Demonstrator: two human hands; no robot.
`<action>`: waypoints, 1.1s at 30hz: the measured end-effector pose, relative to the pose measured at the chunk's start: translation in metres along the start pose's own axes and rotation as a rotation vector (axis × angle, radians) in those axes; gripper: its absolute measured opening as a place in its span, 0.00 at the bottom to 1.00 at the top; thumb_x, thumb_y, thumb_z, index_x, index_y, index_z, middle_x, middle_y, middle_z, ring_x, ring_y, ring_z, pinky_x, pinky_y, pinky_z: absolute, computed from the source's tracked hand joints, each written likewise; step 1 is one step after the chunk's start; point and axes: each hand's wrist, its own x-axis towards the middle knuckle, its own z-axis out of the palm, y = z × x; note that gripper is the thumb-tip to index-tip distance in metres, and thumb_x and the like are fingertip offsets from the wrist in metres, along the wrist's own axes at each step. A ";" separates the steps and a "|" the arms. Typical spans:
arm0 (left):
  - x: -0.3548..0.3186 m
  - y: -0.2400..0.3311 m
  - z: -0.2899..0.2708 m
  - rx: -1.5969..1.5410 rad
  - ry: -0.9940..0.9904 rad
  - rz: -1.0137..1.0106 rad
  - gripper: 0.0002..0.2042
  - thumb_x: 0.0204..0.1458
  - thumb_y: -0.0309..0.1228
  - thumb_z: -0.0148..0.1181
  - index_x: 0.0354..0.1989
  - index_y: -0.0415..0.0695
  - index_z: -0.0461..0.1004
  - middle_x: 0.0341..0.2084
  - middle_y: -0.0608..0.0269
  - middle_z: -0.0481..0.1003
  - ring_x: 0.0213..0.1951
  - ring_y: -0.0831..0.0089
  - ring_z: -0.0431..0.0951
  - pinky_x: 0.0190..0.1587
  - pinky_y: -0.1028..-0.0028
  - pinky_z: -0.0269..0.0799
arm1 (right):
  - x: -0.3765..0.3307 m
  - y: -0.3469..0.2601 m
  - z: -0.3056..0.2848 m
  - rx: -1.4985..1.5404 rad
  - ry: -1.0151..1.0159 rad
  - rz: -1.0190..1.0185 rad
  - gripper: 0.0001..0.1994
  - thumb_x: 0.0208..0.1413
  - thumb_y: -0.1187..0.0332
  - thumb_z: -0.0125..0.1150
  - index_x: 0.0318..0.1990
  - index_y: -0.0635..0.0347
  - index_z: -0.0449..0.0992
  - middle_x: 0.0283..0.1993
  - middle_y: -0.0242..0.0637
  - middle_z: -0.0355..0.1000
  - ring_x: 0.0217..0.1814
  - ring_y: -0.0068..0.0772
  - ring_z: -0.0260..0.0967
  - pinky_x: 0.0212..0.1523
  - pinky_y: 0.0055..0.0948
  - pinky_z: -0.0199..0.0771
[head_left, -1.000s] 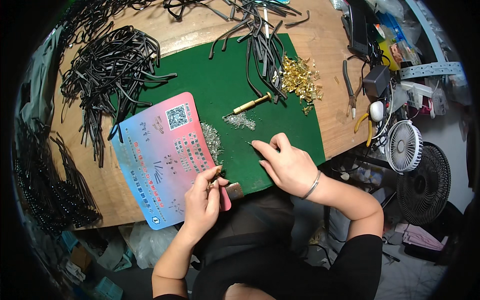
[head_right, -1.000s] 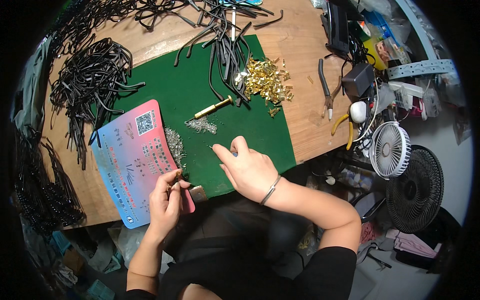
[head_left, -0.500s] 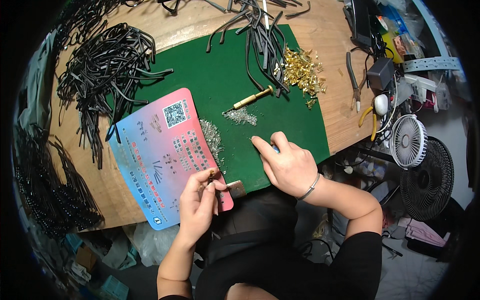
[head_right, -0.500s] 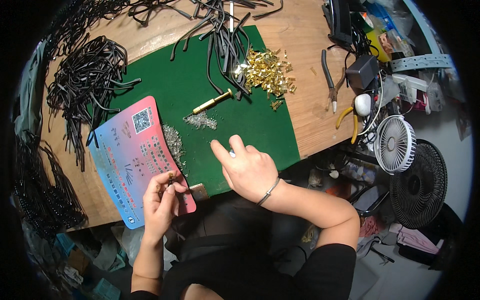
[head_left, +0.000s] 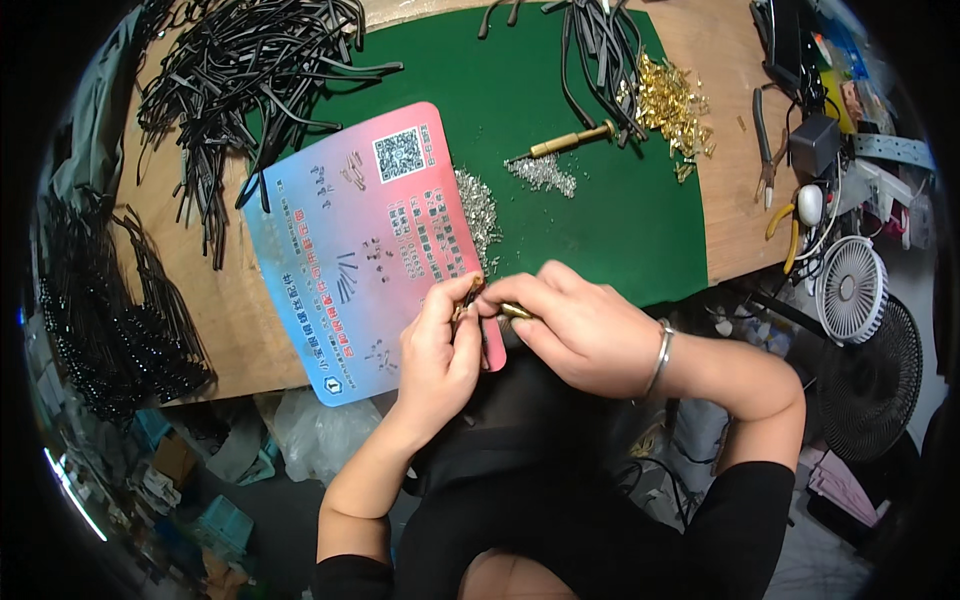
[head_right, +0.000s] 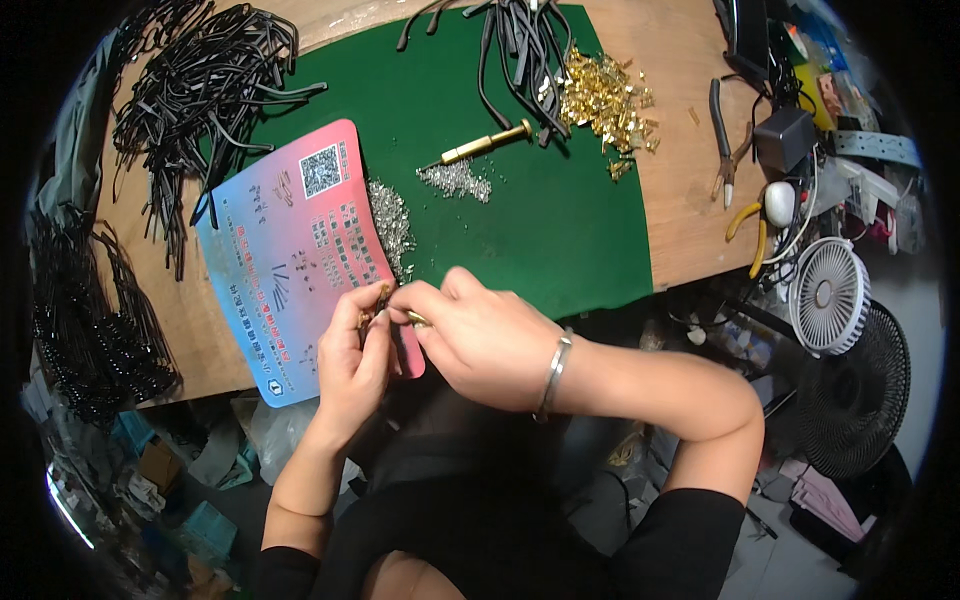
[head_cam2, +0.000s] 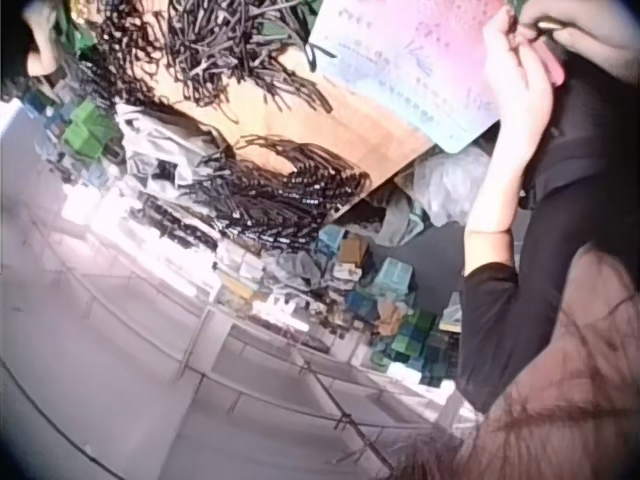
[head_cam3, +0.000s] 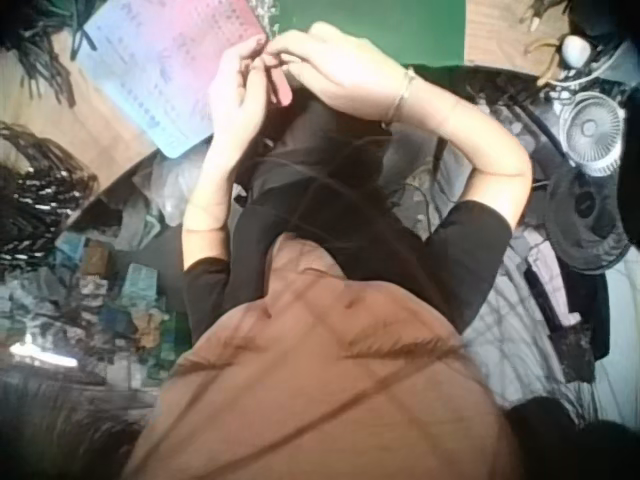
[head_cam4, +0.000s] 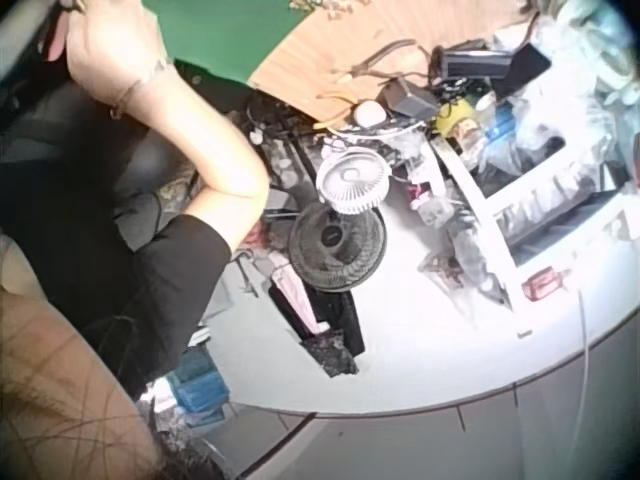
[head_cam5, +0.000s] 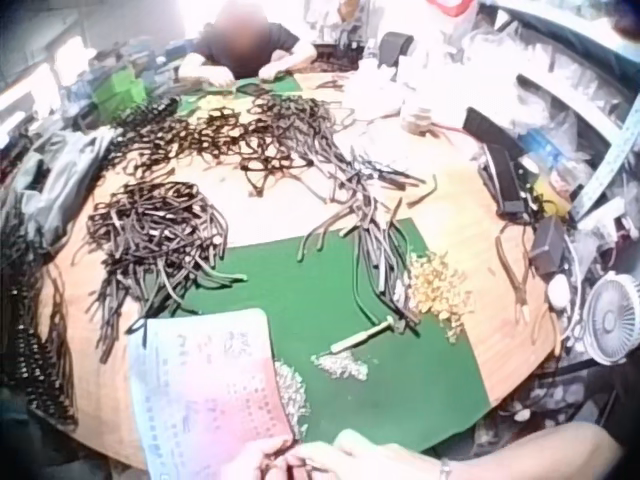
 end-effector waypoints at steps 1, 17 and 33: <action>0.000 0.001 0.000 0.018 0.013 0.033 0.13 0.52 0.16 0.45 0.47 0.34 0.66 0.31 0.57 0.75 0.30 0.75 0.75 0.32 0.77 0.72 | 0.004 -0.001 0.003 -0.014 0.014 -0.056 0.13 0.55 0.69 0.47 0.49 0.56 0.64 0.36 0.48 0.67 0.38 0.48 0.68 0.38 0.41 0.73; 0.002 0.001 0.010 0.308 0.122 0.215 0.16 0.47 0.16 0.46 0.46 0.35 0.67 0.32 0.50 0.75 0.34 0.61 0.78 0.37 0.69 0.73 | 0.025 -0.007 -0.021 0.572 -0.378 0.420 0.16 0.59 0.67 0.42 0.54 0.58 0.62 0.31 0.35 0.67 0.22 0.25 0.66 0.22 0.24 0.70; 0.005 0.002 0.007 0.317 0.076 0.229 0.16 0.47 0.16 0.46 0.47 0.35 0.66 0.32 0.49 0.75 0.35 0.59 0.79 0.37 0.68 0.73 | 0.024 0.002 -0.008 0.383 -0.228 0.214 0.13 0.61 0.67 0.44 0.50 0.62 0.63 0.31 0.38 0.68 0.23 0.27 0.67 0.25 0.26 0.69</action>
